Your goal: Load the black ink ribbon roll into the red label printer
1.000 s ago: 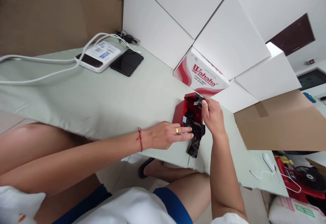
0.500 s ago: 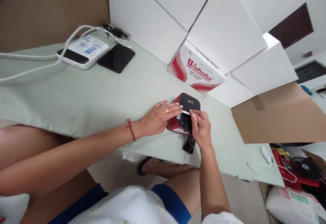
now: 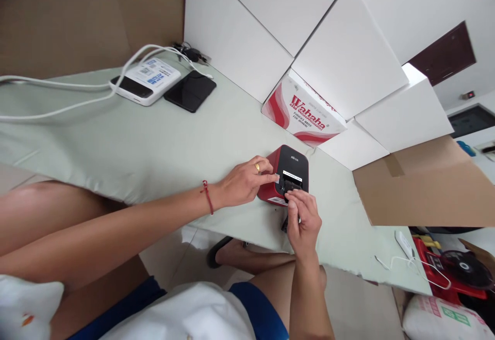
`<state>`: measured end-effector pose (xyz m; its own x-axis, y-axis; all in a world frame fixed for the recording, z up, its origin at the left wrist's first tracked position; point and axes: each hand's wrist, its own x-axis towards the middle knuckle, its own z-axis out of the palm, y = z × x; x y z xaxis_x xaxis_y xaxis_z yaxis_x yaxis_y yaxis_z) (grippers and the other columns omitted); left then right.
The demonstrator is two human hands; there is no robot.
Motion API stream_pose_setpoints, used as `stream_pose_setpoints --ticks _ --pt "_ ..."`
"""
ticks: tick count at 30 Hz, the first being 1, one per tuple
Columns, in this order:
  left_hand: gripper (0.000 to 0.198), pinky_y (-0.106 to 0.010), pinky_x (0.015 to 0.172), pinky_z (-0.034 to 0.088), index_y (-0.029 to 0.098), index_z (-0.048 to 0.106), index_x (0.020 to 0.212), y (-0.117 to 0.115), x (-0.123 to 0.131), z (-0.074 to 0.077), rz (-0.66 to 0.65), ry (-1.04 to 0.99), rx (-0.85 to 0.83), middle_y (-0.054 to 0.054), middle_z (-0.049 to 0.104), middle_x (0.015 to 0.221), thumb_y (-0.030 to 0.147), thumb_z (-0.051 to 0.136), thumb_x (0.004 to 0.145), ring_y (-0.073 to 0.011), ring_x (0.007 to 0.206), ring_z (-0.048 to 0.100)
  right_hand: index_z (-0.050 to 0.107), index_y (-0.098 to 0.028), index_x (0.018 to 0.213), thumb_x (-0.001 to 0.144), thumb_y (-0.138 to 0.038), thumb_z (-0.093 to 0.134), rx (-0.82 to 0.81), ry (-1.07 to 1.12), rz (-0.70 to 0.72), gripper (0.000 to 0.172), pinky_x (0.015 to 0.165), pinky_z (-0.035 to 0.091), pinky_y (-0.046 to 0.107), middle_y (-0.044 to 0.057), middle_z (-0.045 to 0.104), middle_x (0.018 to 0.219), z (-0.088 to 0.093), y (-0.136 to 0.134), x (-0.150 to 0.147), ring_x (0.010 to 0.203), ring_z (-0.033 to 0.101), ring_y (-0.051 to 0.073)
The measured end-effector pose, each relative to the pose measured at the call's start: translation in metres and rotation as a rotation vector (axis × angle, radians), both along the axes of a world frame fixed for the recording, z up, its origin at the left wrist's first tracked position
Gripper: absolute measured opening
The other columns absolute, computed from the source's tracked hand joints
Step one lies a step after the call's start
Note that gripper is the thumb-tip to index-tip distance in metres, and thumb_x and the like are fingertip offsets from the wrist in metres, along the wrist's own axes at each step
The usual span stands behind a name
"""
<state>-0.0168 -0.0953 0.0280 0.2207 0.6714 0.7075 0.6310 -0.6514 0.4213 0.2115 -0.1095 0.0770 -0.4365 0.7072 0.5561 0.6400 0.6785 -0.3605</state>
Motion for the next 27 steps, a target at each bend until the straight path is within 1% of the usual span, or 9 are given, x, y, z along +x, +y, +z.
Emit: stream_pose_setpoints --ticks 5,10,13,16,18,20,22,24,27 --pt "0.041 -0.030 0.079 0.059 0.025 0.076 0.116 -0.001 -0.001 0.005 0.013 -0.003 -0.138 -0.008 0.067 0.110 0.005 0.049 0.092 -0.0210 0.113 0.059 0.074 -0.030 0.113 0.101 -0.021 0.052 0.006 -0.039 0.059 0.027 0.098 0.057 0.053 0.007 0.077 0.112 0.002 -0.008 0.006 0.110 0.070 0.027" --pt "0.052 -0.024 0.071 0.058 0.032 0.074 0.123 0.000 -0.003 0.004 -0.001 0.011 -0.268 -0.004 0.067 0.109 0.001 0.051 0.087 -0.0188 0.120 0.059 0.077 -0.029 0.105 0.101 -0.026 0.053 -0.026 -0.083 0.048 0.024 0.094 0.058 0.048 0.007 0.078 0.105 0.012 -0.003 0.005 0.104 0.072 0.026" --pt "0.054 -0.025 0.074 0.058 0.032 0.072 0.126 0.002 -0.004 -0.001 -0.021 -0.002 -0.268 -0.004 0.067 0.111 0.001 0.049 0.088 -0.0183 0.121 0.059 0.077 -0.027 0.101 0.102 -0.033 0.053 -0.092 -0.058 -0.015 0.025 0.088 0.060 0.042 0.008 0.078 0.107 0.026 0.012 0.002 0.095 0.075 0.025" --pt "0.054 -0.027 0.079 0.057 0.029 0.067 0.133 0.001 -0.002 -0.007 -0.031 0.012 -0.228 -0.005 0.068 0.110 0.003 0.049 0.089 -0.0189 0.115 0.061 0.077 -0.023 0.103 0.101 -0.043 0.053 -0.225 -0.091 -0.166 0.031 0.075 0.060 0.037 0.009 0.079 0.104 0.042 0.047 -0.003 0.072 0.074 0.021" --pt "0.055 -0.028 0.077 0.057 0.026 0.062 0.139 -0.001 -0.001 -0.009 -0.017 0.054 -0.197 -0.006 0.069 0.107 0.005 0.048 0.090 -0.0199 0.109 0.062 0.077 -0.022 0.108 0.099 -0.042 0.055 -0.323 -0.252 -0.229 0.031 0.074 0.059 0.035 0.008 0.080 0.102 0.051 0.077 -0.010 0.066 0.071 0.019" --pt "0.055 -0.029 0.073 0.056 0.024 0.059 0.141 -0.004 0.001 -0.009 -0.002 0.106 -0.166 -0.007 0.069 0.104 0.006 0.047 0.091 -0.0207 0.103 0.063 0.075 -0.021 0.118 0.095 -0.032 0.058 -0.403 -0.519 -0.202 0.030 0.081 0.057 0.034 0.008 0.079 0.110 0.057 0.104 -0.020 0.079 0.073 0.020" --pt "0.054 -0.029 0.071 0.055 0.021 0.057 0.141 -0.007 0.002 -0.008 0.024 0.126 -0.144 -0.007 0.069 0.101 0.007 0.046 0.091 -0.0209 0.098 0.063 0.073 -0.022 0.124 0.089 -0.022 0.063 -0.454 -0.765 -0.128 0.037 0.087 0.054 0.033 0.008 0.078 0.118 0.058 0.125 -0.032 0.095 0.073 0.023" --pt "0.053 -0.030 0.072 0.054 0.021 0.056 0.140 -0.008 0.001 -0.006 0.074 0.087 -0.138 -0.007 0.069 0.102 0.006 0.046 0.090 -0.0208 0.097 0.064 0.075 -0.022 0.120 0.082 -0.016 0.068 -0.482 -0.899 -0.072 0.039 0.085 0.052 0.032 0.008 0.079 0.112 0.056 0.135 -0.044 0.096 0.072 0.024" --pt "0.044 -0.031 0.074 0.053 0.019 0.058 0.129 -0.005 -0.003 -0.002 0.211 -0.047 -0.171 -0.008 0.068 0.111 0.008 0.047 0.087 -0.0223 0.105 0.063 0.077 -0.022 0.109 0.078 -0.012 0.069 -0.488 -0.930 -0.066 0.034 0.079 0.051 0.031 0.006 0.080 0.097 0.050 0.136 -0.054 0.087 0.071 0.024"
